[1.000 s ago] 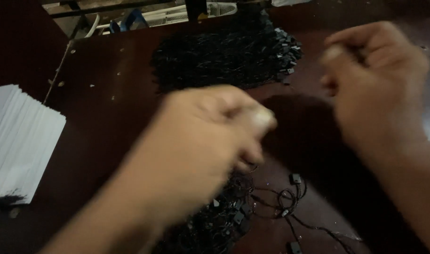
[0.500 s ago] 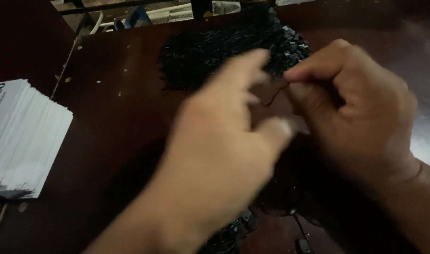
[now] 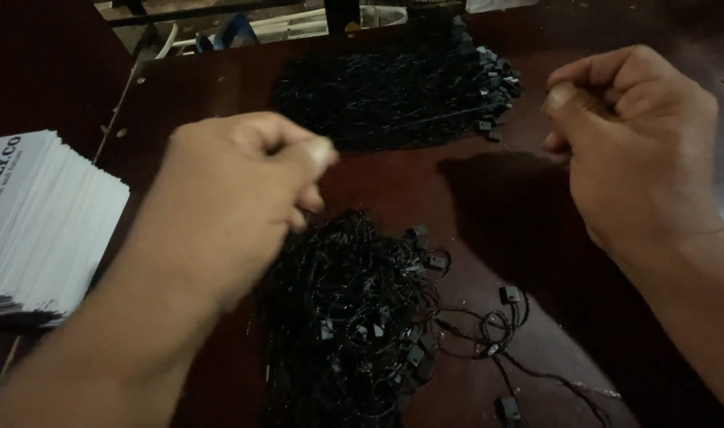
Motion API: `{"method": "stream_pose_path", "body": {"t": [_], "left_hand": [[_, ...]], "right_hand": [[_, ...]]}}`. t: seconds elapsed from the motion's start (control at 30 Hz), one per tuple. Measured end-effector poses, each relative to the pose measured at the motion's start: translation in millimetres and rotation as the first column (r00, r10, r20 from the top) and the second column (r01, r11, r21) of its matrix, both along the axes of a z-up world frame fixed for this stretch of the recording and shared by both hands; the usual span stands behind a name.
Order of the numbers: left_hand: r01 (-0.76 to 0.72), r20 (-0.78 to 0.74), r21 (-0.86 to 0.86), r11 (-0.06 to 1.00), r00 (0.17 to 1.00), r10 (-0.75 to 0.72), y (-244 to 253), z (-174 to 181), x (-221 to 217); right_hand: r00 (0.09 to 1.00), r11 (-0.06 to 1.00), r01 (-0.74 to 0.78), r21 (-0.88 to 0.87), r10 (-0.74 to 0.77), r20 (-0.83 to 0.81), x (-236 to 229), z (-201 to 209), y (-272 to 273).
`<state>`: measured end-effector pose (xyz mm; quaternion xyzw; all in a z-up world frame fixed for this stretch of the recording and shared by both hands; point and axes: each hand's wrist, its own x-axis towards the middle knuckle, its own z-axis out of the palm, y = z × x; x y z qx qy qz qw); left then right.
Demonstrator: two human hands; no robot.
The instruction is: The person is untangling and sorting thin black strings with attached plastic tags from a large pile on a wooden surface.
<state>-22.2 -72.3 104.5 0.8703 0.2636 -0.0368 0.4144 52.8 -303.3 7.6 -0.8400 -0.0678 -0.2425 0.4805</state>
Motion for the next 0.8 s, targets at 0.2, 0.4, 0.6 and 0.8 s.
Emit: {"method": "stream_pose_path", "body": {"t": [0.2, 0.4, 0.6, 0.8], "left_hand": [[0.009, 0.282, -0.072, 0.997, 0.959, 0.012, 38, -54, 17], [-0.052, 0.226, 0.134, 0.990, 0.974, 0.021, 44, -59, 21], [0.007, 0.358, 0.305, 0.952, 0.926, -0.122, 60, -86, 39], [0.019, 0.246, 0.418, 0.908, 0.960, -0.133, 54, -88, 48]], "right_hand": [[0.959, 0.991, 0.095, -0.095, -0.117, -0.259, -4, 13, 13], [0.934, 0.951, 0.053, -0.306, -0.156, -0.320, -5, 17, 18], [0.927, 0.879, -0.025, -0.476, -0.158, -0.341, 1, 16, 22], [0.927, 0.825, -0.043, -0.563, -0.177, -0.330, 12, 17, 26]]}}
